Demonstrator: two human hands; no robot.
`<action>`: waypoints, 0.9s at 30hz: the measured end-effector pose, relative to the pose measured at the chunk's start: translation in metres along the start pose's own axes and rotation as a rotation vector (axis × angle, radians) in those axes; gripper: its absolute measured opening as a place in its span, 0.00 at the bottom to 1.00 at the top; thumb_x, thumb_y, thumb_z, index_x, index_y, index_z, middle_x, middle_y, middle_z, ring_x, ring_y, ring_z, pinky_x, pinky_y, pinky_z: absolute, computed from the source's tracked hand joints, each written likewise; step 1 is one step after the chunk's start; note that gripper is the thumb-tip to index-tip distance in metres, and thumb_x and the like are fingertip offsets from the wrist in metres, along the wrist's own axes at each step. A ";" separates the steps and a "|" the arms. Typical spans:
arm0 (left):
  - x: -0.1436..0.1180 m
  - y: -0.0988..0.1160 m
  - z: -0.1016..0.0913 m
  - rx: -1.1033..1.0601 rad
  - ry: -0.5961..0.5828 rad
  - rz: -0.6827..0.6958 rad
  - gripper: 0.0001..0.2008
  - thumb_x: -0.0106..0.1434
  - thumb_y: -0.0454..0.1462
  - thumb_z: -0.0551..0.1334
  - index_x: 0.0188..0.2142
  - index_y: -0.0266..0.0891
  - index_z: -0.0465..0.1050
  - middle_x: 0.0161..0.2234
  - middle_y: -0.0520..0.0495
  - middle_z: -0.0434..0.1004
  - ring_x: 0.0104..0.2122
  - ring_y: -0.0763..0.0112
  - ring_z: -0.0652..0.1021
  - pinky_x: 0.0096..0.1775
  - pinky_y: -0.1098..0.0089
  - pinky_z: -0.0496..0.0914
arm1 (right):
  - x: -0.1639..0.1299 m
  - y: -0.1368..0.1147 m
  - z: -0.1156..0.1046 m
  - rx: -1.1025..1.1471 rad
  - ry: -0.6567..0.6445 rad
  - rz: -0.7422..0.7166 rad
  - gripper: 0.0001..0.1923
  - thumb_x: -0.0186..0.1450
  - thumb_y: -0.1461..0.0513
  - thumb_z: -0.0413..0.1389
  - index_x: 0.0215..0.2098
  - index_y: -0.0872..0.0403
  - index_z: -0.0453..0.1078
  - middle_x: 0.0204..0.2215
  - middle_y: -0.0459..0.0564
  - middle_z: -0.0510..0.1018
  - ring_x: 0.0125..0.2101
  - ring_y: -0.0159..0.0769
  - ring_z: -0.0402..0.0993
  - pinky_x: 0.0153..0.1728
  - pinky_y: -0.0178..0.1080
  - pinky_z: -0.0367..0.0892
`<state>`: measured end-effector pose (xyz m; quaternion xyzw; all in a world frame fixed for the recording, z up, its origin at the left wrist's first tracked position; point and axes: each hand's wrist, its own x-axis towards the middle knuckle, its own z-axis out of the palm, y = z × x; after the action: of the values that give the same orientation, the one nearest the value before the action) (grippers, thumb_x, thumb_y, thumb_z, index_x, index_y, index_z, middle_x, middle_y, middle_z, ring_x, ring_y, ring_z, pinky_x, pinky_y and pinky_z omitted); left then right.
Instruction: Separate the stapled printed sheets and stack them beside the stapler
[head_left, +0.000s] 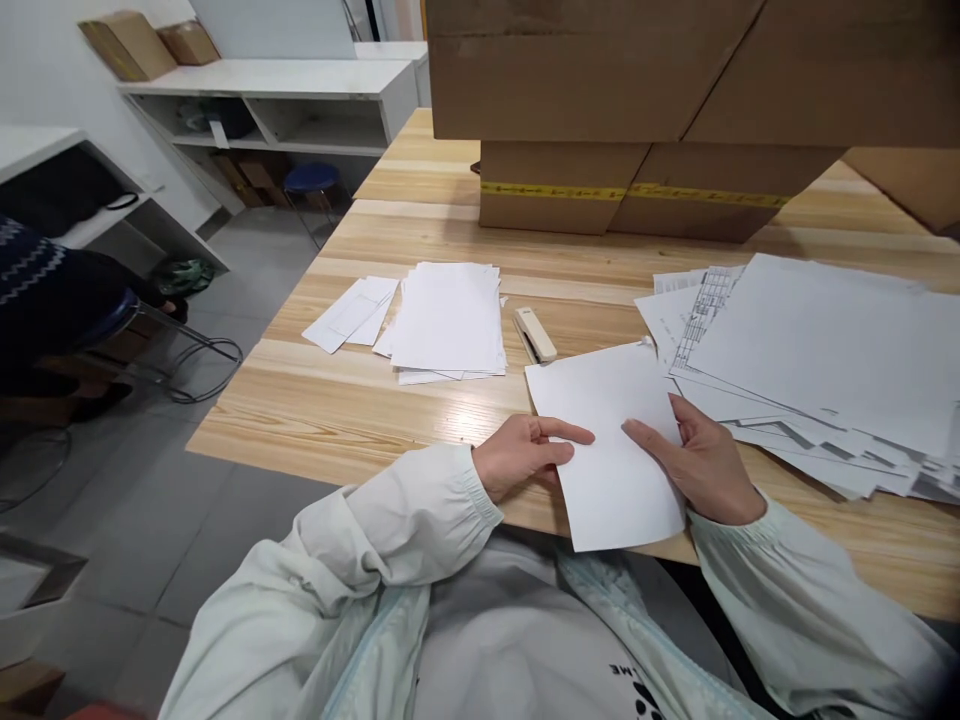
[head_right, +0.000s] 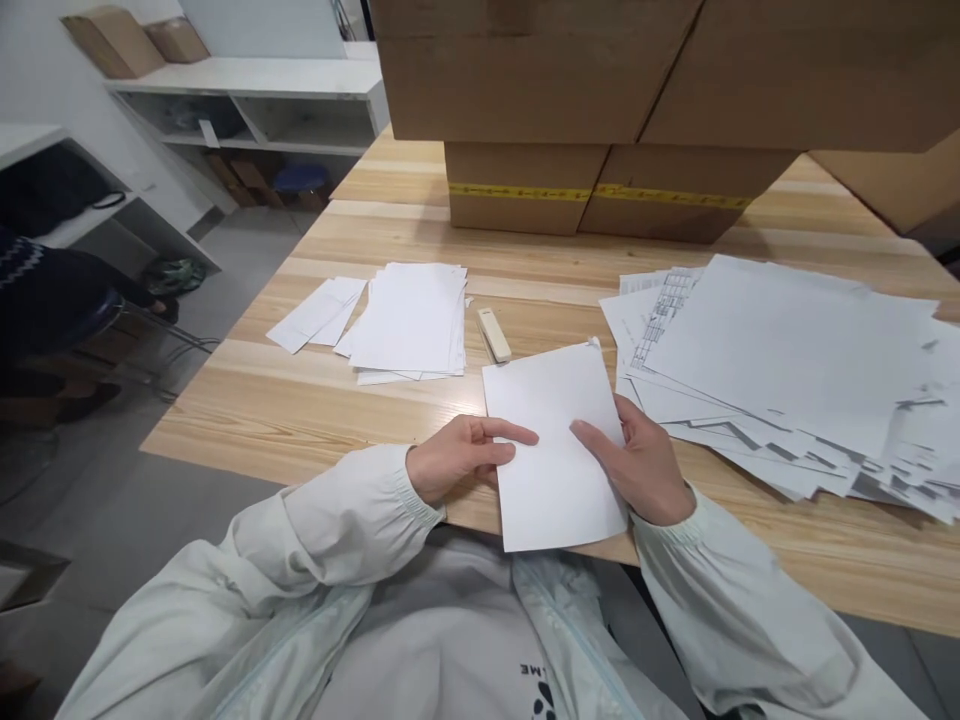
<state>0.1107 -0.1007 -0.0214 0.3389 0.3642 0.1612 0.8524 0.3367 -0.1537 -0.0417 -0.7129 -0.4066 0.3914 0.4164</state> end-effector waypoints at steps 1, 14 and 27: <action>0.003 0.003 0.001 0.011 0.018 -0.009 0.17 0.53 0.31 0.69 0.43 0.30 0.78 0.26 0.48 0.76 0.24 0.77 0.76 0.33 0.72 0.72 | 0.002 0.000 0.000 0.021 -0.015 0.009 0.28 0.53 0.49 0.67 0.48 0.50 0.73 0.40 0.50 0.81 0.35 0.40 0.78 0.30 0.38 0.74; 0.032 0.027 0.002 0.023 0.237 -0.018 0.15 0.56 0.20 0.57 0.40 0.27 0.78 0.19 0.53 0.70 0.19 0.83 0.70 0.26 0.78 0.66 | 0.029 -0.030 -0.049 -0.705 -0.089 -0.198 0.33 0.59 0.43 0.58 0.59 0.44 0.67 0.33 0.49 0.82 0.23 0.40 0.73 0.24 0.42 0.64; 0.027 0.028 -0.003 -0.044 0.196 -0.057 0.15 0.55 0.21 0.57 0.42 0.26 0.75 0.18 0.55 0.69 0.16 0.83 0.67 0.24 0.77 0.66 | 0.137 -0.121 0.107 -0.627 -0.410 -1.013 0.25 0.74 0.52 0.38 0.37 0.53 0.73 0.35 0.53 0.78 0.38 0.40 0.69 0.45 0.43 0.59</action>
<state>0.1262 -0.0649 -0.0172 0.2923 0.4517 0.1773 0.8240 0.2596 0.0392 0.0015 -0.4305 -0.8607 0.1367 0.2351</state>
